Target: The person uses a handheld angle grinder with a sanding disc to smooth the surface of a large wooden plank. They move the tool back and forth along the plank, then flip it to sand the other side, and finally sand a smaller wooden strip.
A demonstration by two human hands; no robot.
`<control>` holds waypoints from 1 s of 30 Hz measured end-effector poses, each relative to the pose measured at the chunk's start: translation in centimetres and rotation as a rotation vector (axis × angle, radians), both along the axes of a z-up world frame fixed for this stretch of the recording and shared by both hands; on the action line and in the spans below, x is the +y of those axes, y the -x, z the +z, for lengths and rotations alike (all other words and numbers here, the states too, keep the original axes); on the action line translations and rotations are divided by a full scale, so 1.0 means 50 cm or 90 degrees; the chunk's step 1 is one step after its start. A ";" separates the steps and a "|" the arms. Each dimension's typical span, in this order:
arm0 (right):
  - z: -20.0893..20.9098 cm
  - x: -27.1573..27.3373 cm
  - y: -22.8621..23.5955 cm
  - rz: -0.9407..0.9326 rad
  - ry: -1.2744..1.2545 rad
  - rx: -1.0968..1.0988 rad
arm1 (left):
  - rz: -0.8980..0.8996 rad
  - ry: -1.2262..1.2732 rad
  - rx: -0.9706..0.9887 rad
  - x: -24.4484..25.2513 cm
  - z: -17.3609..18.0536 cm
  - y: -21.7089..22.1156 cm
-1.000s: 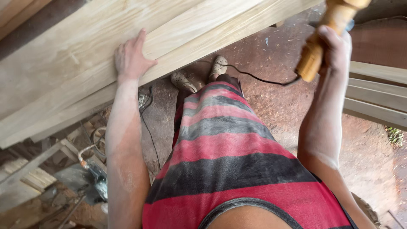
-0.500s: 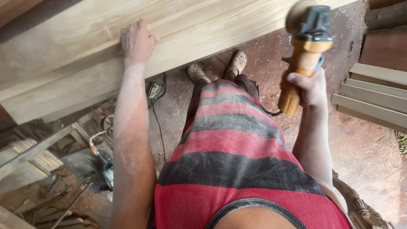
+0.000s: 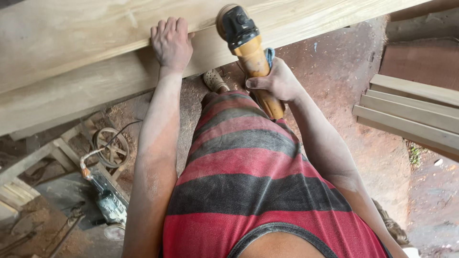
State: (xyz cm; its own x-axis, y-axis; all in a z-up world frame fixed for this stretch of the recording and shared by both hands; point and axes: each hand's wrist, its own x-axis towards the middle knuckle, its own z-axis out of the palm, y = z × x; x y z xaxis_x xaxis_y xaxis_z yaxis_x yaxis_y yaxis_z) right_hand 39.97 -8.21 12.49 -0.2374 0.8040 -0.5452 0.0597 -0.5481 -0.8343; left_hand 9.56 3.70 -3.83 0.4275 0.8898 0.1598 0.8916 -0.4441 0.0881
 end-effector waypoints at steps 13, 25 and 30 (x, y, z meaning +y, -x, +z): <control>0.005 -0.034 -0.227 -0.278 0.092 -0.015 | 0.017 0.068 0.045 -0.002 -0.024 0.015; -0.007 -0.052 -0.522 -0.398 0.063 0.002 | 0.053 0.023 0.085 -0.029 0.049 -0.001; -0.017 -0.056 -0.653 -0.422 0.068 -0.080 | 0.076 0.043 0.096 -0.028 0.062 -0.010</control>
State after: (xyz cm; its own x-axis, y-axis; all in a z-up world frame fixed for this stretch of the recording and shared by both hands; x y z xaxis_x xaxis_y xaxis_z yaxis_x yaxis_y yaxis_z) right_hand 72.60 -11.02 11.64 0.3562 0.6987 -0.6204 -0.2239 -0.5808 -0.7826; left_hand 10.05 2.30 -0.74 0.3322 0.9424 0.0396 0.9431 -0.3315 -0.0243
